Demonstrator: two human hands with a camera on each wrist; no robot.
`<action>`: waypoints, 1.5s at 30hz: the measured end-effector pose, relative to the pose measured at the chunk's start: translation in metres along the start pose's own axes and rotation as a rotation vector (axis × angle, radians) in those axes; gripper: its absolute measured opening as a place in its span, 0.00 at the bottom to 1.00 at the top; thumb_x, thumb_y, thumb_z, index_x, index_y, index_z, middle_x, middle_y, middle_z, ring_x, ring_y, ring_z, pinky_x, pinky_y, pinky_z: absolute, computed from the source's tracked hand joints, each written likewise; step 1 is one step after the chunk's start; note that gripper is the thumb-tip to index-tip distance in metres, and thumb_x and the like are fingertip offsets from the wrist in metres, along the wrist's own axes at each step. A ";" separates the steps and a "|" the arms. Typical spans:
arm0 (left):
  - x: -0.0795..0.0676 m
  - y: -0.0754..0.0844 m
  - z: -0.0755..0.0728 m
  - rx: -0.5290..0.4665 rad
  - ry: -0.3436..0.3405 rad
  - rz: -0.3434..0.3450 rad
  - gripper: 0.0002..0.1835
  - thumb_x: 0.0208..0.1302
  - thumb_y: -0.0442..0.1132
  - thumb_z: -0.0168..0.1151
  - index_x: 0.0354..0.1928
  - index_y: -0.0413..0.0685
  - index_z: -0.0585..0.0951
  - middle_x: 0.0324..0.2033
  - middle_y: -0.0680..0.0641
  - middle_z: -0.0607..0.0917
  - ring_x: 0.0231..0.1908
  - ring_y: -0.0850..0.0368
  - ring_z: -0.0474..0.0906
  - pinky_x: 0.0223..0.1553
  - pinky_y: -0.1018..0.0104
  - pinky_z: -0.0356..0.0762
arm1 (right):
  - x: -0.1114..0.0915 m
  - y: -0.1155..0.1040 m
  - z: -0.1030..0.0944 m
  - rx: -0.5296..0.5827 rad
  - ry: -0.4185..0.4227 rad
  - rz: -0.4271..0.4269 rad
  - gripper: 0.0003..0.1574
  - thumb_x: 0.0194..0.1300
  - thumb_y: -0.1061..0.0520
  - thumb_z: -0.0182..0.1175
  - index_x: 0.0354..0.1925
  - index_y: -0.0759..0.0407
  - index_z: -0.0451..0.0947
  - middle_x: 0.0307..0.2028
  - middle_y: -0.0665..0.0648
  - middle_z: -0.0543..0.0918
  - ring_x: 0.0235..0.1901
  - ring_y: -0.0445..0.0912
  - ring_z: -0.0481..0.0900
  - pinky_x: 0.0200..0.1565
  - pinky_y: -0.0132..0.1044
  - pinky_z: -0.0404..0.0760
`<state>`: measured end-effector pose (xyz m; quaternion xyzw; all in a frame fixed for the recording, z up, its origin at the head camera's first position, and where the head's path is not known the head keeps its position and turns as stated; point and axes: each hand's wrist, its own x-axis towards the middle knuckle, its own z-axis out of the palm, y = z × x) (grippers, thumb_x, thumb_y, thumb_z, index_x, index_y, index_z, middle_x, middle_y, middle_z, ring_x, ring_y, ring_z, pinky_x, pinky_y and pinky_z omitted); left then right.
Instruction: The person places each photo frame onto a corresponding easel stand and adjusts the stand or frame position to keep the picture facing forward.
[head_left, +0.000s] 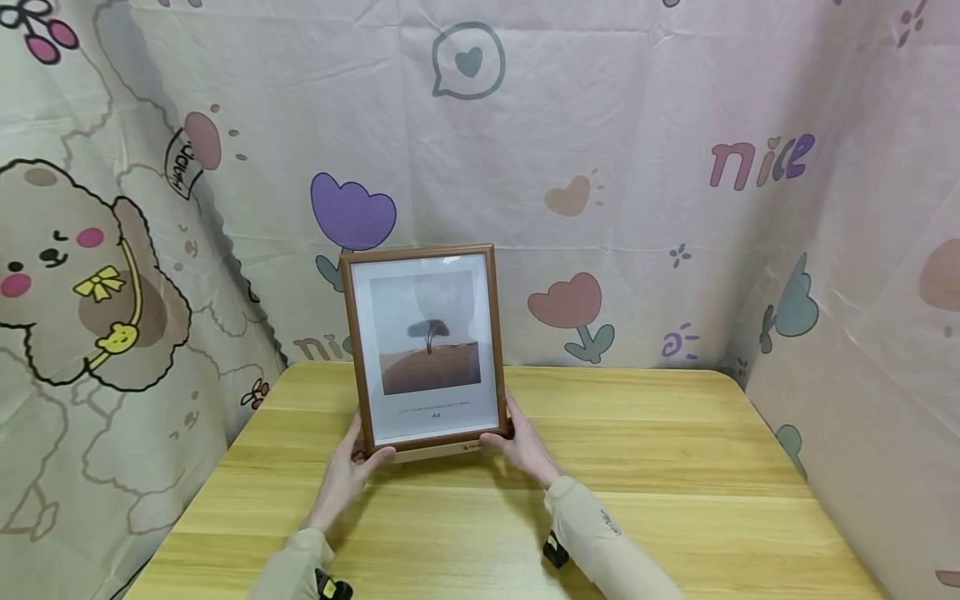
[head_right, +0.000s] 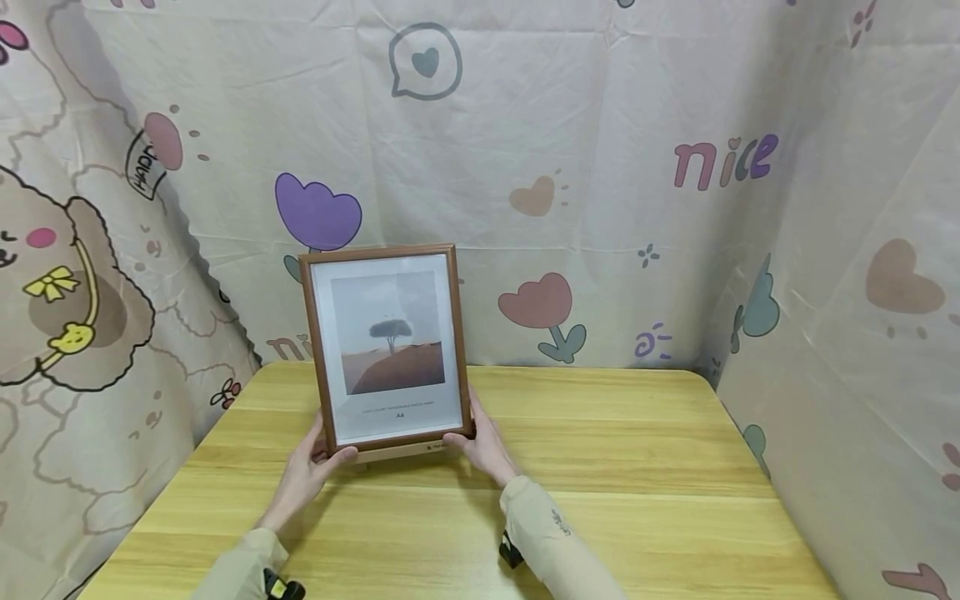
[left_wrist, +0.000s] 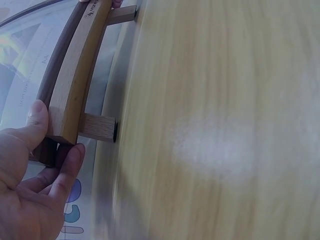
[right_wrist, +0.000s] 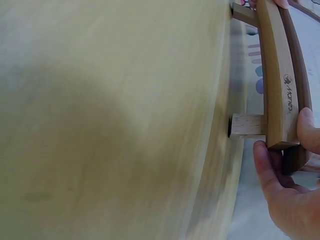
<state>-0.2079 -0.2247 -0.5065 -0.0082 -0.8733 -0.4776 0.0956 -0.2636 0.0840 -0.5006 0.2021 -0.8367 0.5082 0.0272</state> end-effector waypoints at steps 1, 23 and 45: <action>0.000 0.000 0.000 -0.001 0.000 0.000 0.52 0.65 0.45 0.68 0.81 0.49 0.44 0.57 0.25 0.80 0.54 0.38 0.83 0.52 0.57 0.83 | 0.000 0.000 0.000 0.009 0.001 0.021 0.62 0.65 0.55 0.69 0.81 0.53 0.39 0.46 0.69 0.86 0.41 0.48 0.86 0.49 0.44 0.84; -0.001 0.003 0.003 -0.004 0.008 0.011 0.53 0.65 0.44 0.68 0.81 0.52 0.44 0.53 0.26 0.83 0.51 0.39 0.84 0.48 0.68 0.82 | -0.003 0.000 -0.001 0.018 0.003 0.047 0.65 0.64 0.55 0.68 0.82 0.52 0.35 0.50 0.71 0.85 0.44 0.51 0.86 0.53 0.47 0.83; 0.000 0.007 0.007 0.000 0.007 0.018 0.51 0.65 0.45 0.68 0.81 0.52 0.45 0.55 0.27 0.82 0.53 0.40 0.83 0.53 0.55 0.83 | -0.006 0.003 -0.005 -0.015 0.029 0.059 0.65 0.63 0.55 0.70 0.82 0.52 0.37 0.39 0.64 0.87 0.38 0.47 0.85 0.47 0.41 0.83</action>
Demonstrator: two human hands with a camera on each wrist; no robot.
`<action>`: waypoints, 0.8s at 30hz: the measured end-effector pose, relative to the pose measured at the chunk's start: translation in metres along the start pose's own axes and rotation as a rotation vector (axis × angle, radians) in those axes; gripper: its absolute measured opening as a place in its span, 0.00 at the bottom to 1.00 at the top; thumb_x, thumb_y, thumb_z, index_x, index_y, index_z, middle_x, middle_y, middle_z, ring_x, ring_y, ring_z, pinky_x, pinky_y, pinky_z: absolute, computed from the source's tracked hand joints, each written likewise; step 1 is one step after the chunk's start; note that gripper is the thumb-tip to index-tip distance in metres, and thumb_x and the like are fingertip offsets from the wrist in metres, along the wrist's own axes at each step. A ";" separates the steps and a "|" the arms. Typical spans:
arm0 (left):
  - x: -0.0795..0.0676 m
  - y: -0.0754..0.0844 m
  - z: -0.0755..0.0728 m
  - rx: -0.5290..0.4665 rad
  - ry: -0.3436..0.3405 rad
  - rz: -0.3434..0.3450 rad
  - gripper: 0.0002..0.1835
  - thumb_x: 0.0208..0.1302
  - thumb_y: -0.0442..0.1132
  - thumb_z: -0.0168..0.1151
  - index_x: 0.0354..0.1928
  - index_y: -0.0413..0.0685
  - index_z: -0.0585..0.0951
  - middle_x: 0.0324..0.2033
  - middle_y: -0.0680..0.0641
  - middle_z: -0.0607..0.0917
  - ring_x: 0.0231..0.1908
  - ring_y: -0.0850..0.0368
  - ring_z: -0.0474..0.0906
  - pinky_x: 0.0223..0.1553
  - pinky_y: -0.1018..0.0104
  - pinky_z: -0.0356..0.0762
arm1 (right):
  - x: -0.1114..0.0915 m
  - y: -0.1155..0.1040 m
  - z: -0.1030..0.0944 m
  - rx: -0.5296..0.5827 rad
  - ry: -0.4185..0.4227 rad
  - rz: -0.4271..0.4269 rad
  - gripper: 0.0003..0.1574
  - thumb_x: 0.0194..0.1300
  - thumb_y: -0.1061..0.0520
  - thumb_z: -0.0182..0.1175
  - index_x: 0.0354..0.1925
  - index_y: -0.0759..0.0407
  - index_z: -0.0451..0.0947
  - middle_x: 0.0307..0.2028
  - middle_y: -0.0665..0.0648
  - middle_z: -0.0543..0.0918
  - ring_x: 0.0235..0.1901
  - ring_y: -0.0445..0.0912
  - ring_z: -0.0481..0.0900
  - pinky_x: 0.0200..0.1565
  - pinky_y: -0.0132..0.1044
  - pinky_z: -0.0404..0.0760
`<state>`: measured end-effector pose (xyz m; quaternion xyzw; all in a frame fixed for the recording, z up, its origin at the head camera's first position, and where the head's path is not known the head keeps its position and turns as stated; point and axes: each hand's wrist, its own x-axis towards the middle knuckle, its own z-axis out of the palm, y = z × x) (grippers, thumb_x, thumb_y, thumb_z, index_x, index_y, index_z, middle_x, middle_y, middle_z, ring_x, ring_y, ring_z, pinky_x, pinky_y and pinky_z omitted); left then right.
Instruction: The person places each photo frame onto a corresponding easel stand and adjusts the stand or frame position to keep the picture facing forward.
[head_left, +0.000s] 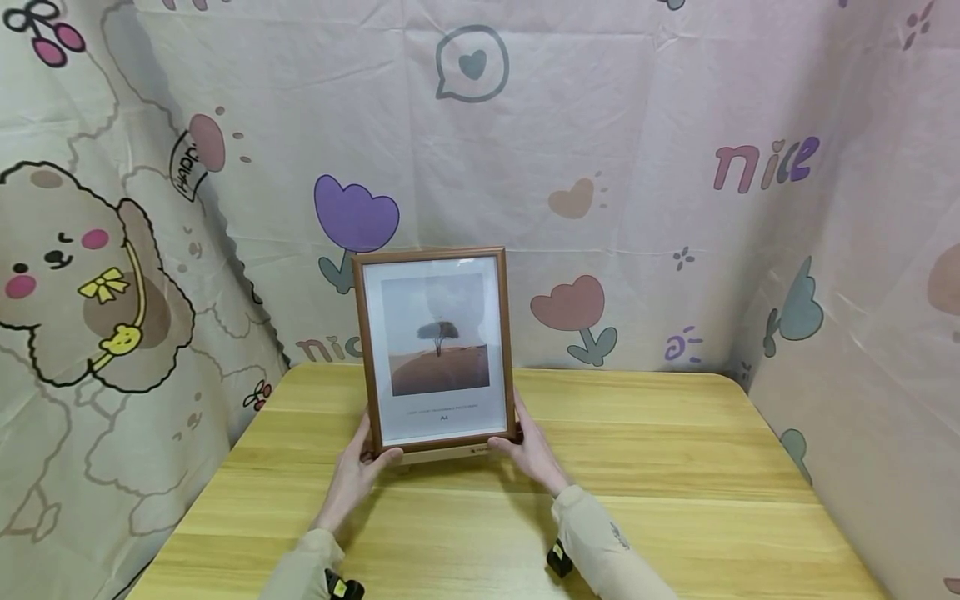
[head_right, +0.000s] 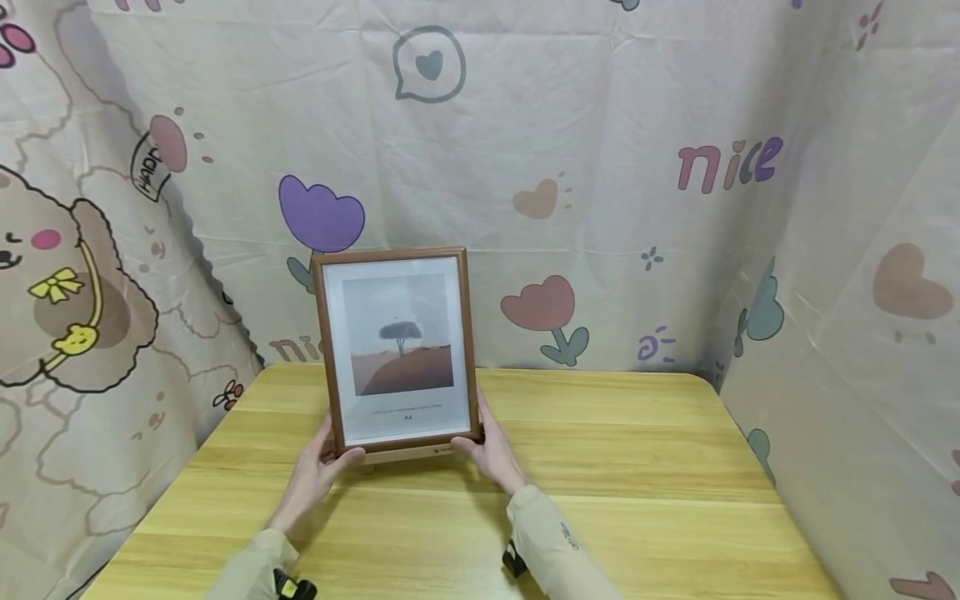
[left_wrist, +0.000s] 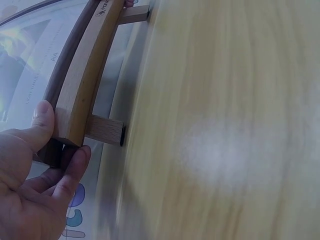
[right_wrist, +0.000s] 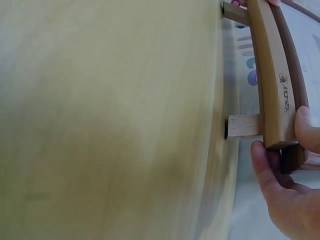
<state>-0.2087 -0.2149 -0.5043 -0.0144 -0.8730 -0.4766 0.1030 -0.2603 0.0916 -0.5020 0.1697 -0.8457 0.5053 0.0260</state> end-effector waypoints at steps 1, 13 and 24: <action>0.000 0.000 0.000 -0.005 -0.002 0.001 0.51 0.65 0.45 0.67 0.81 0.52 0.45 0.55 0.27 0.82 0.54 0.39 0.83 0.55 0.52 0.82 | 0.000 0.000 0.000 0.005 0.001 0.009 0.65 0.63 0.55 0.70 0.82 0.52 0.37 0.39 0.64 0.87 0.38 0.47 0.84 0.47 0.42 0.83; 0.003 0.001 0.009 -0.003 0.009 0.001 0.52 0.62 0.44 0.70 0.81 0.50 0.48 0.55 0.27 0.82 0.52 0.41 0.83 0.53 0.58 0.83 | -0.005 0.003 -0.006 0.022 0.002 0.041 0.66 0.64 0.53 0.69 0.82 0.51 0.35 0.41 0.65 0.87 0.40 0.49 0.85 0.52 0.49 0.83; 0.005 0.005 0.017 -0.011 -0.006 0.012 0.52 0.64 0.46 0.69 0.81 0.53 0.46 0.55 0.26 0.82 0.52 0.40 0.83 0.55 0.52 0.82 | -0.009 0.004 -0.015 0.028 0.028 0.089 0.65 0.63 0.52 0.70 0.82 0.51 0.37 0.43 0.66 0.87 0.42 0.51 0.85 0.58 0.55 0.80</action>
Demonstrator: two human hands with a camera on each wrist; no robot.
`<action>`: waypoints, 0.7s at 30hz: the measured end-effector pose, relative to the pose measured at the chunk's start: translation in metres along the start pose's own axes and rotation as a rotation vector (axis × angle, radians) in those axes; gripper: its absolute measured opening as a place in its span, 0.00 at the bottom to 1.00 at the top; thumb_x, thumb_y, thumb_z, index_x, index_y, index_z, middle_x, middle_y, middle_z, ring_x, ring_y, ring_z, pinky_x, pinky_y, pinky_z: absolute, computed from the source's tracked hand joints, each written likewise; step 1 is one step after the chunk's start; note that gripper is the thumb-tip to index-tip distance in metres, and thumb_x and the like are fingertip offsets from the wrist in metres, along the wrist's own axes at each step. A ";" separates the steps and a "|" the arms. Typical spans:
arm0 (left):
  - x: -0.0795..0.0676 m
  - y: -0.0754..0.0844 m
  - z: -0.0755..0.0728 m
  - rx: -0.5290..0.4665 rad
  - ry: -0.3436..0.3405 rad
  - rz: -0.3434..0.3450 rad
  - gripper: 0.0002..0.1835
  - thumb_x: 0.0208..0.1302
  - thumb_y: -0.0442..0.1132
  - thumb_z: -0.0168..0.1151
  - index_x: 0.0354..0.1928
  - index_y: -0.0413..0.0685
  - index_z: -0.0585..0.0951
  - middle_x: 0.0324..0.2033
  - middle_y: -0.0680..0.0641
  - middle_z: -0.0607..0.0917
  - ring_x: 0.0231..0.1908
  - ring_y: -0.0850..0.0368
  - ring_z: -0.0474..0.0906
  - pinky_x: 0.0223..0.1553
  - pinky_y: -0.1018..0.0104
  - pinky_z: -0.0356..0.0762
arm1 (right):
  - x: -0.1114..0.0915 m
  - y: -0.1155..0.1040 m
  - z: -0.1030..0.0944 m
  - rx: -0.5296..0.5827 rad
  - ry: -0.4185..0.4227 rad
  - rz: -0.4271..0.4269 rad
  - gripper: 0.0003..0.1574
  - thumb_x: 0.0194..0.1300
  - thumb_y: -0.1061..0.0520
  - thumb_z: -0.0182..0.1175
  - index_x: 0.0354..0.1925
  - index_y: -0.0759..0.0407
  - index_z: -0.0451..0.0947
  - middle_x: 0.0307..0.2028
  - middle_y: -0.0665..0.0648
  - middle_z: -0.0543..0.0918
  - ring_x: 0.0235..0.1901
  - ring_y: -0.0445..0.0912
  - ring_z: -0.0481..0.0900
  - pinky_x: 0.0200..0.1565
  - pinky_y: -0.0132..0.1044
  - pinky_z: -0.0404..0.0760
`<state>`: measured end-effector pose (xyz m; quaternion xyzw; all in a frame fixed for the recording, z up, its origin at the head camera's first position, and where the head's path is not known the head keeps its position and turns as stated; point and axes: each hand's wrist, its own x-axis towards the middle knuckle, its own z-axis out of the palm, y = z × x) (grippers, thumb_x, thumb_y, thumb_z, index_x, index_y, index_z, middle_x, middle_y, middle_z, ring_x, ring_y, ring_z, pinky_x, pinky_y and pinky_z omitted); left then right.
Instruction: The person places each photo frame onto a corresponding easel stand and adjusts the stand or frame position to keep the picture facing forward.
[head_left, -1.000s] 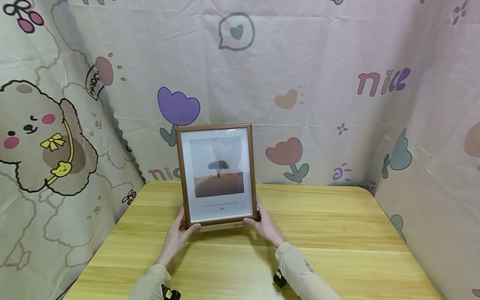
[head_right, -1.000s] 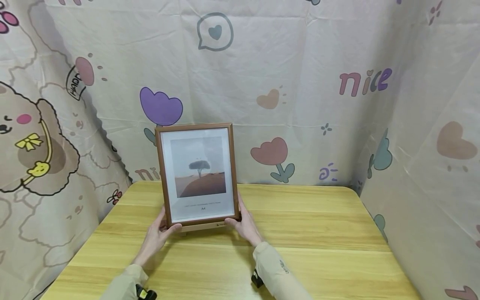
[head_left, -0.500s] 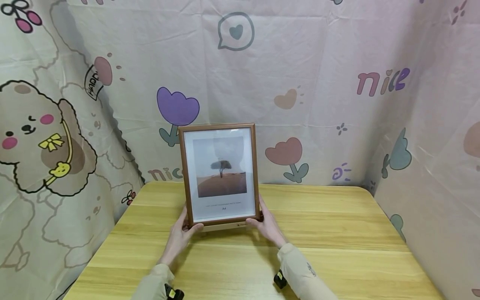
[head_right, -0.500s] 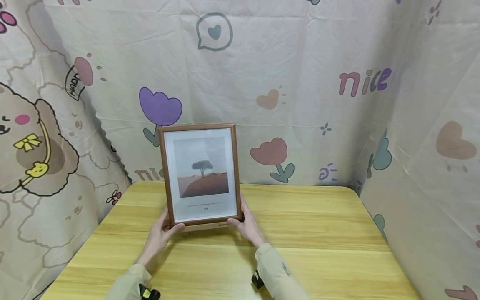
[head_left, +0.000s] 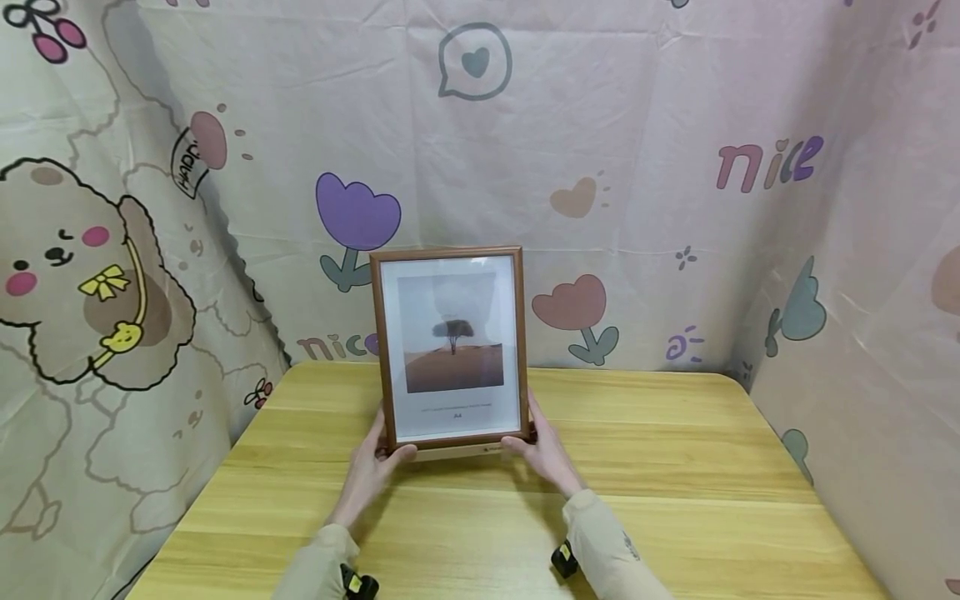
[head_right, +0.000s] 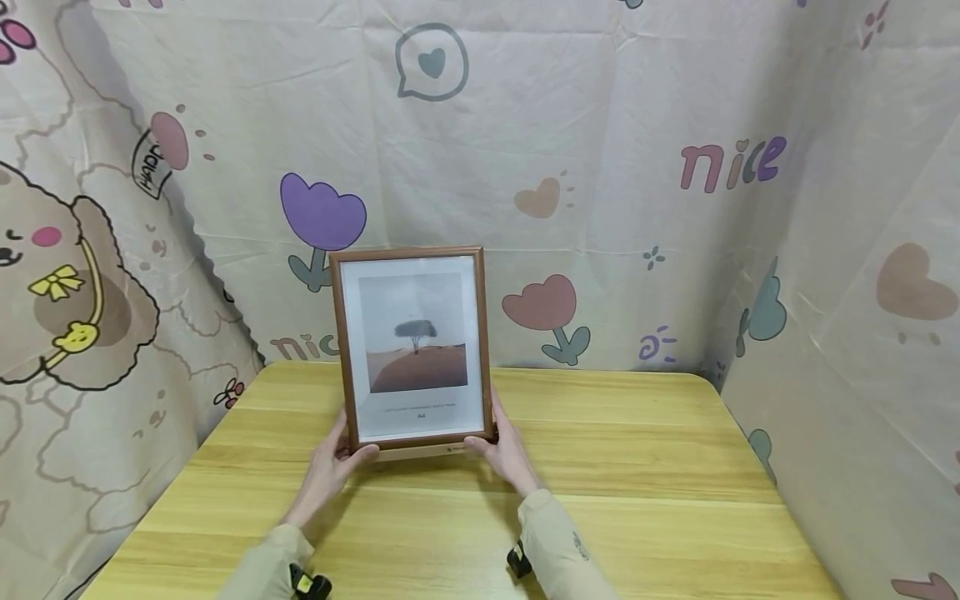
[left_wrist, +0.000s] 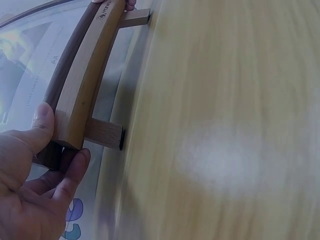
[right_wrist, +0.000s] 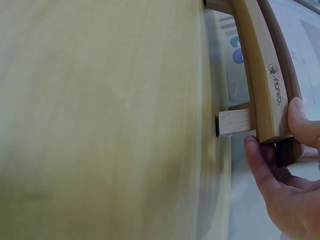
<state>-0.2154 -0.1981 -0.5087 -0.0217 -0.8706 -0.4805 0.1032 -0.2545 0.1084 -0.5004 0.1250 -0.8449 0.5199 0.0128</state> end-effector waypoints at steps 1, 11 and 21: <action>0.000 0.001 0.001 0.001 0.000 -0.003 0.52 0.64 0.46 0.69 0.81 0.53 0.46 0.55 0.26 0.82 0.53 0.40 0.83 0.56 0.50 0.81 | 0.000 0.001 -0.001 0.001 0.003 0.001 0.65 0.63 0.52 0.70 0.82 0.50 0.37 0.44 0.66 0.87 0.42 0.51 0.85 0.58 0.55 0.80; 0.002 0.005 0.010 0.000 0.037 0.040 0.52 0.61 0.43 0.71 0.81 0.53 0.49 0.52 0.28 0.84 0.48 0.42 0.85 0.52 0.53 0.83 | -0.001 0.008 -0.007 -0.019 0.013 0.006 0.65 0.63 0.51 0.69 0.82 0.50 0.37 0.44 0.66 0.86 0.43 0.51 0.85 0.56 0.54 0.81; 0.002 0.007 0.018 -0.004 0.036 0.039 0.53 0.62 0.45 0.70 0.81 0.56 0.48 0.59 0.24 0.79 0.54 0.37 0.82 0.56 0.46 0.80 | -0.004 0.011 -0.013 -0.032 0.029 0.001 0.65 0.62 0.52 0.70 0.82 0.53 0.38 0.44 0.67 0.86 0.43 0.52 0.85 0.57 0.54 0.81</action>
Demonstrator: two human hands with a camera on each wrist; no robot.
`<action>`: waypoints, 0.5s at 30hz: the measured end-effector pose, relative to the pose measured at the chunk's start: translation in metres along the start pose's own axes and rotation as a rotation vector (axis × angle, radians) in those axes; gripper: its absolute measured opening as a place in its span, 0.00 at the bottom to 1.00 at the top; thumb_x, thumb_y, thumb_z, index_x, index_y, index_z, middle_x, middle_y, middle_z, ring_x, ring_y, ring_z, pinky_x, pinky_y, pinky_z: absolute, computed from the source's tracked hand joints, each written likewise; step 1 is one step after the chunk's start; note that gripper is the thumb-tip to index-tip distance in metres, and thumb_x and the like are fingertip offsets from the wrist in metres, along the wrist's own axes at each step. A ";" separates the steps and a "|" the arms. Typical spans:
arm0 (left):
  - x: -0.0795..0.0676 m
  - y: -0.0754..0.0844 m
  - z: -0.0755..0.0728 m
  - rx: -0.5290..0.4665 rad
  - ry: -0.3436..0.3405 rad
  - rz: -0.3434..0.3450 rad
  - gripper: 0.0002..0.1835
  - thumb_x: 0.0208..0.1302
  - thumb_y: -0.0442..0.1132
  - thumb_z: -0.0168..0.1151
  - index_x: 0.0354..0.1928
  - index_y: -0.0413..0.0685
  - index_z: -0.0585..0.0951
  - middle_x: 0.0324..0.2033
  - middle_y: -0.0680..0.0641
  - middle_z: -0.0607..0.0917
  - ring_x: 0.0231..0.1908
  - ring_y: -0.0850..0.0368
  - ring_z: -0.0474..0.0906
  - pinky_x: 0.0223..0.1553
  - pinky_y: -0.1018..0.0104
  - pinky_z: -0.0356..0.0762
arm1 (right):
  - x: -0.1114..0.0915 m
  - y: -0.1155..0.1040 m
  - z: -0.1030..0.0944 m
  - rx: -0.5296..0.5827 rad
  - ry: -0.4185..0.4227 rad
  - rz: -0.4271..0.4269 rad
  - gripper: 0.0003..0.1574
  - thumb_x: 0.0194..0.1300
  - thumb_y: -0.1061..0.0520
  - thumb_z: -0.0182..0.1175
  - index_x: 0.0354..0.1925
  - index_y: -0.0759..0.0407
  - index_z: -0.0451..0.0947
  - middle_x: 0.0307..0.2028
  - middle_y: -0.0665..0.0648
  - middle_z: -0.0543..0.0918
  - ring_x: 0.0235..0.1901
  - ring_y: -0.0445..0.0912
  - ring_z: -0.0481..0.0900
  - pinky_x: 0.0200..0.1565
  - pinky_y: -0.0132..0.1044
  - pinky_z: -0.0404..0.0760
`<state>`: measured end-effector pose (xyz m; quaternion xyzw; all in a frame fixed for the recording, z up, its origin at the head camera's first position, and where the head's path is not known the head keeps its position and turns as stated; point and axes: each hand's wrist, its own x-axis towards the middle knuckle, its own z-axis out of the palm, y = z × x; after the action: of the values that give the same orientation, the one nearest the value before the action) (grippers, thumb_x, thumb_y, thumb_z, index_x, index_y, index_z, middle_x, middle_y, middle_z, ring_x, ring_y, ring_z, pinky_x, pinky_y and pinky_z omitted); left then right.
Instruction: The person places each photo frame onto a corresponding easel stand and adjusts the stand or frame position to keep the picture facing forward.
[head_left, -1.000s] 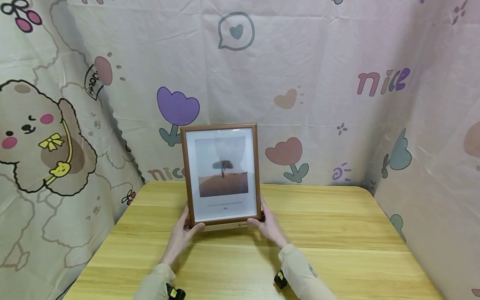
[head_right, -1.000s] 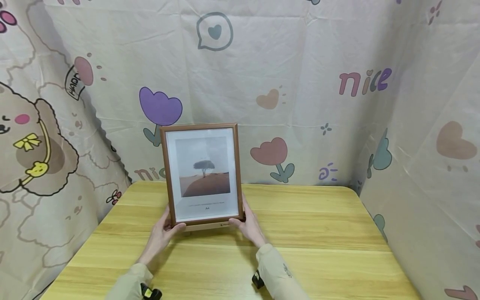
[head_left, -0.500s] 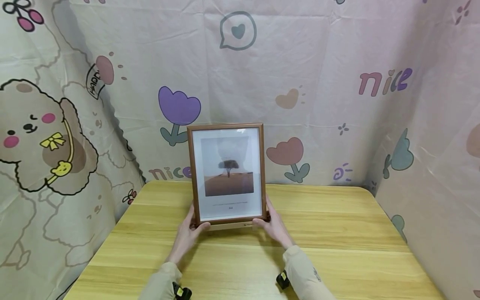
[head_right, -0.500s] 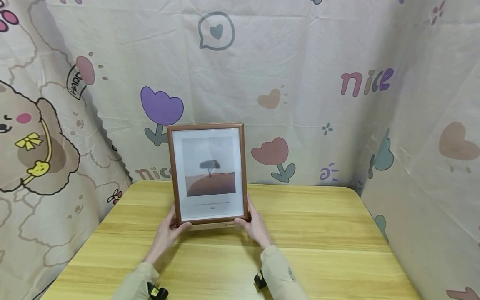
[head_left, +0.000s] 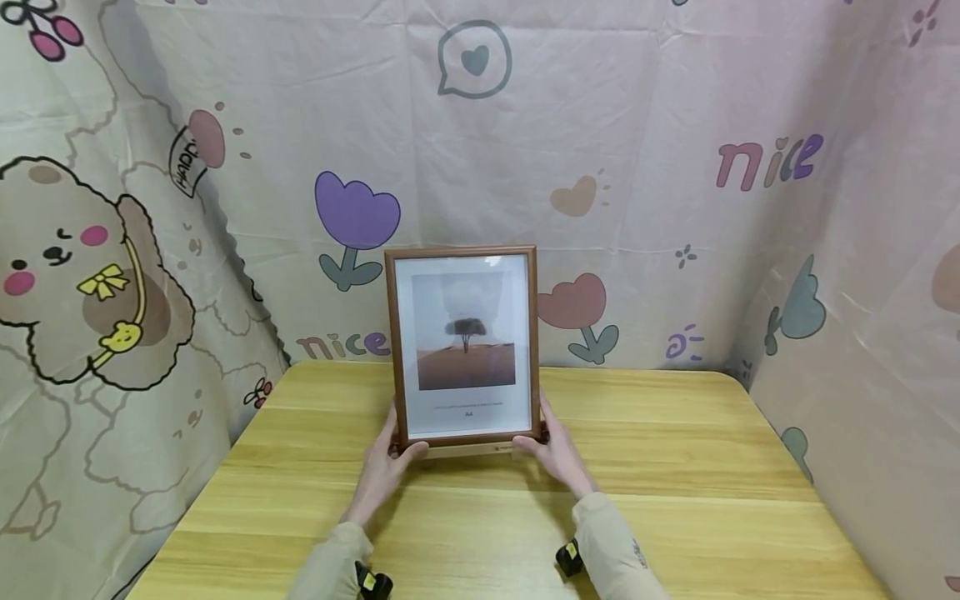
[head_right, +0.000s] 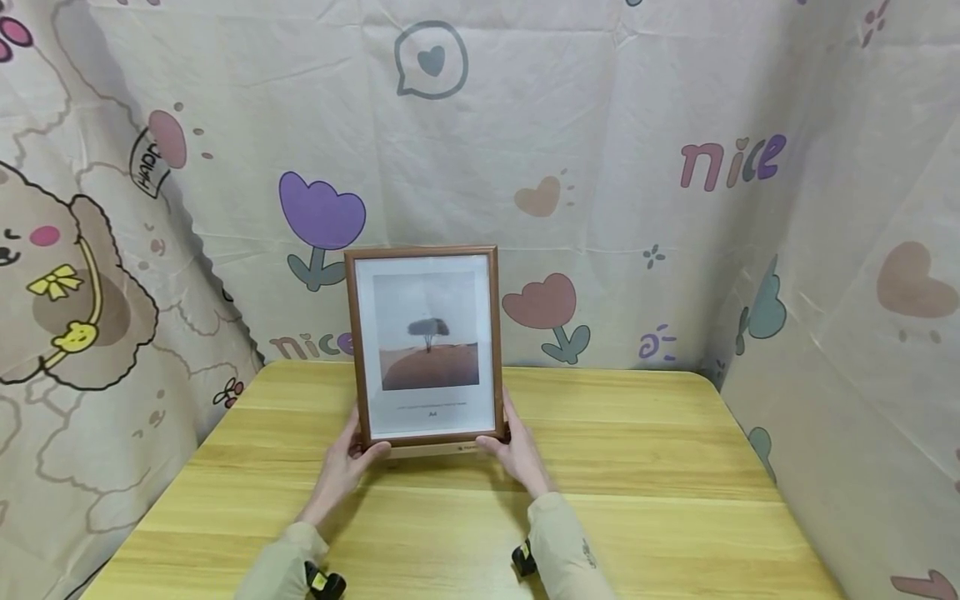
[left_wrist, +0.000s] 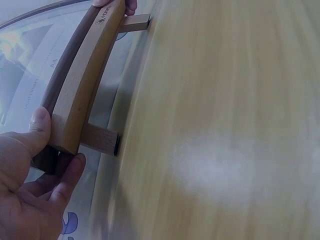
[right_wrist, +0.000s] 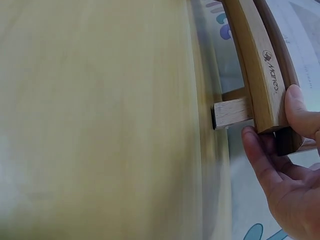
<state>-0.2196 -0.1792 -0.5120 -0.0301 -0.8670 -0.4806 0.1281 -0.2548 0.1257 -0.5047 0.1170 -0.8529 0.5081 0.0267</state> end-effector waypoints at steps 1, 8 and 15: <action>0.000 0.000 0.001 -0.001 -0.002 -0.002 0.52 0.62 0.45 0.70 0.81 0.55 0.48 0.61 0.25 0.77 0.55 0.36 0.81 0.57 0.45 0.80 | 0.000 0.000 -0.001 -0.003 0.000 -0.002 0.65 0.62 0.52 0.70 0.81 0.53 0.38 0.44 0.67 0.87 0.43 0.51 0.86 0.57 0.54 0.81; 0.003 0.002 0.007 0.019 -0.020 0.008 0.52 0.63 0.46 0.69 0.81 0.52 0.48 0.61 0.24 0.76 0.55 0.37 0.82 0.56 0.45 0.80 | -0.002 0.002 -0.007 -0.001 0.019 0.000 0.64 0.62 0.54 0.70 0.81 0.55 0.39 0.43 0.67 0.86 0.43 0.52 0.85 0.54 0.52 0.82; 0.004 0.006 0.013 -0.003 -0.038 -0.002 0.52 0.64 0.47 0.68 0.81 0.52 0.47 0.66 0.25 0.71 0.57 0.38 0.80 0.58 0.45 0.79 | -0.004 0.006 -0.012 -0.007 0.028 0.012 0.64 0.61 0.54 0.71 0.81 0.55 0.40 0.44 0.68 0.86 0.44 0.52 0.85 0.55 0.52 0.82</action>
<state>-0.2248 -0.1650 -0.5125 -0.0387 -0.8686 -0.4813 0.1109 -0.2531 0.1395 -0.5048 0.1046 -0.8550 0.5068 0.0361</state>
